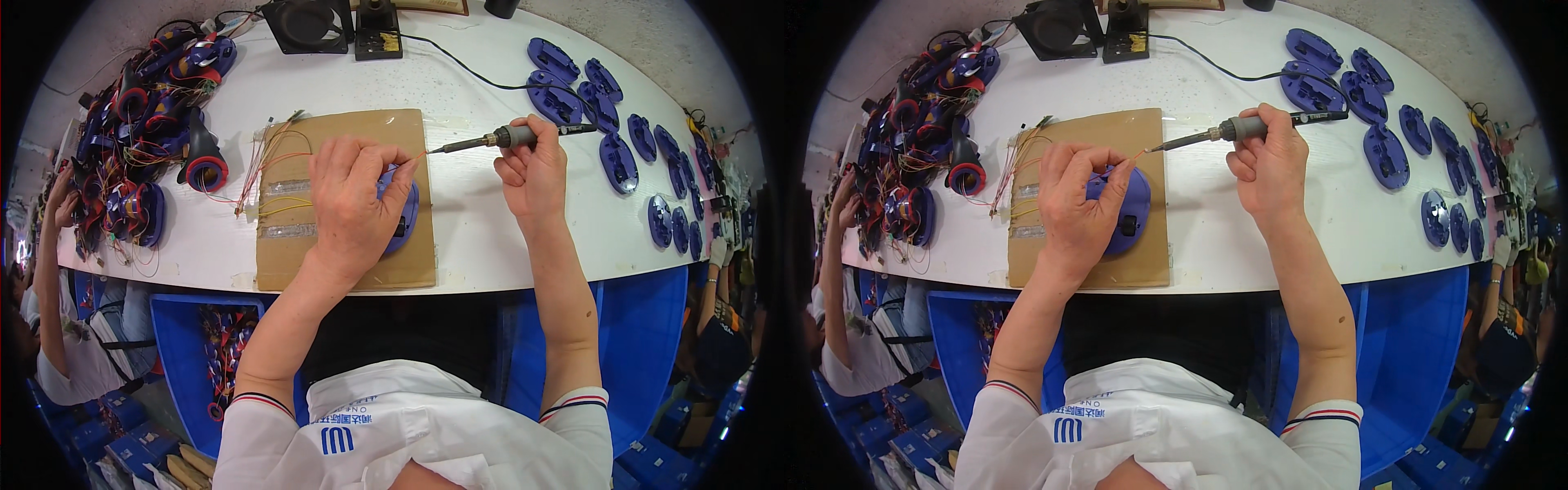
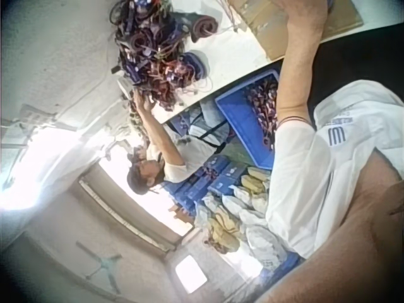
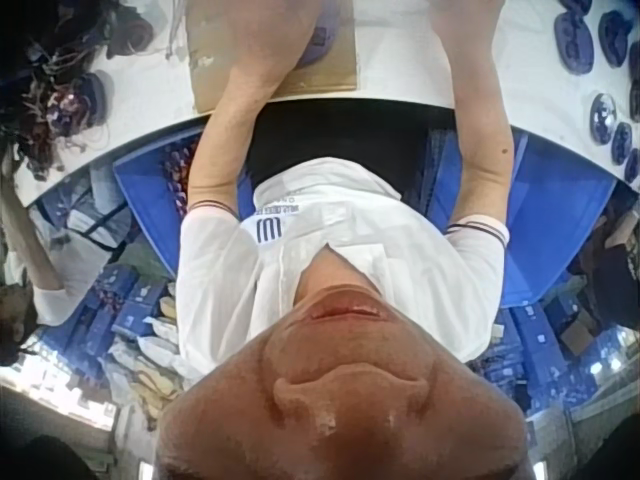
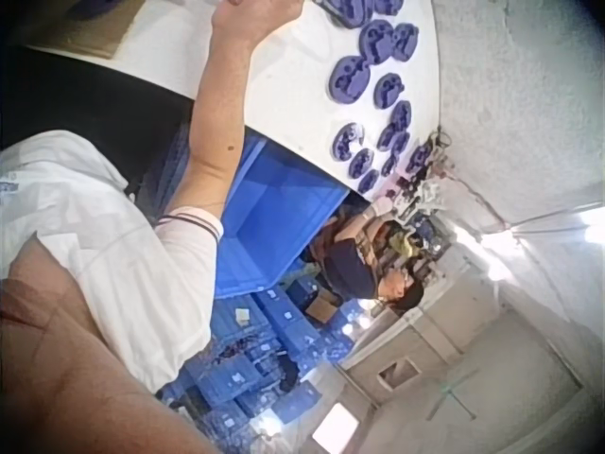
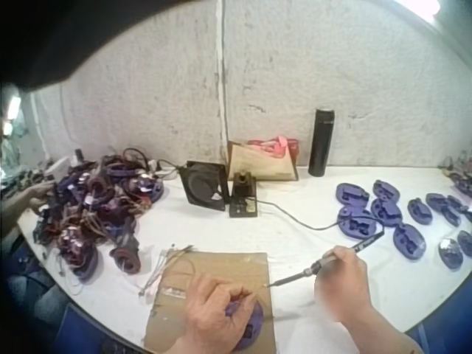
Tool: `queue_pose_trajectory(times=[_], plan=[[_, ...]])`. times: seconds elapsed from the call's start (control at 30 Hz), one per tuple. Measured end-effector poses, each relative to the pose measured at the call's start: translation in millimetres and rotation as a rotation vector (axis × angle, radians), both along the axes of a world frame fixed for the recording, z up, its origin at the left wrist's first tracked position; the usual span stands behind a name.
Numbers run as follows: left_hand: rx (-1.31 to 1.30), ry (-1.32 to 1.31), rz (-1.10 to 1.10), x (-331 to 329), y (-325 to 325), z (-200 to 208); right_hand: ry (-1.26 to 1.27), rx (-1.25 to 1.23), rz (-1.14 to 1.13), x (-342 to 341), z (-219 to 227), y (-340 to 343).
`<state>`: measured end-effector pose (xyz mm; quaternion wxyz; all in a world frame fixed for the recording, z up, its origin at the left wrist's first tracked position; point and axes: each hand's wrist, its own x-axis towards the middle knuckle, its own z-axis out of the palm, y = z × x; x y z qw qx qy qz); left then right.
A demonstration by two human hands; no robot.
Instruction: Soldering wires onto small circular electronic components at a production workbench.
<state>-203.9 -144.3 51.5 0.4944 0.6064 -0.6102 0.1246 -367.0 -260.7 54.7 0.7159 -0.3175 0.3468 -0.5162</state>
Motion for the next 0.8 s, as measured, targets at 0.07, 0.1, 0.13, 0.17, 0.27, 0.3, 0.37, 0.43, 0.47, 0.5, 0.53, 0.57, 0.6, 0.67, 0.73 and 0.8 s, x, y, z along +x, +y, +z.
queue_pose_trajectory(times=[0.07, 0.1, 0.13, 0.17, 0.27, 0.3, 0.37, 0.43, 0.47, 0.5, 0.53, 0.57, 0.6, 0.67, 0.73, 0.8], plan=[[0.008, 0.008, -0.003, -0.9, 0.1, 0.0, 0.004, 0.005, -0.011, 1.2, 2.8, 1.7], [0.012, 0.012, -0.005, -1.3, 0.2, 0.1, 0.005, 0.007, -0.016, 1.9, 4.0, 2.5], [0.016, 0.016, -0.007, -1.5, 0.4, 0.1, 0.007, 0.010, -0.022, 2.4, 4.6, 3.2], [0.016, 0.016, -0.008, -1.9, 0.6, 0.1, 0.007, 0.011, -0.023, 2.6, 4.4, 3.3], [0.049, 0.034, -0.030, -3.3, 2.3, 0.1, 0.013, 0.019, -0.037, 3.1, 4.0, 2.5], [0.059, 0.040, -0.038, -3.5, 2.4, 0.0, 0.014, 0.021, -0.041, 2.9, 3.9, 1.9], [0.059, 0.038, -0.032, -2.0, 3.5, -0.2, 0.015, 0.024, -0.044, 2.8, 1.9, -0.1], [0.056, 0.034, -0.020, 0.1, 4.3, -0.3, 0.017, 0.027, -0.052, 1.8, -0.9, -3.0], [0.054, 0.032, -0.014, 1.1, 4.6, -0.2, 0.018, 0.029, -0.054, 1.5, -1.9, -3.5], [0.053, 0.032, -0.012, 1.9, 4.2, -0.2, 0.018, 0.028, -0.052, 1.0, -1.9, -3.5], [0.045, 0.013, -0.007, 2.8, 3.3, -0.6, 0.014, 0.022, -0.048, 0.4, -2.0, -3.1], [0.036, -0.005, -0.002, 3.7, 2.3, -1.3, 0.011, 0.016, -0.044, -0.2, -1.9, -2.6], [0.028, -0.024, 0.003, 4.4, 1.5, -1.7, 0.007, 0.010, -0.040, -0.5, -1.8, -2.1], [0.020, -0.044, 0.007, 4.5, 1.6, -1.6, 0.002, 0.005, -0.037, 0.2, -1.5, -1.4], [0.025, -0.049, 0.007, 3.4, 2.3, -0.7, 0.006, 0.009, -0.037, 2.5, -0.8, 0.0], [0.030, -0.055, 0.006, 2.7, 2.5, -0.2, 0.010, 0.012, -0.037, 3.6, 0.1, 0.9]])
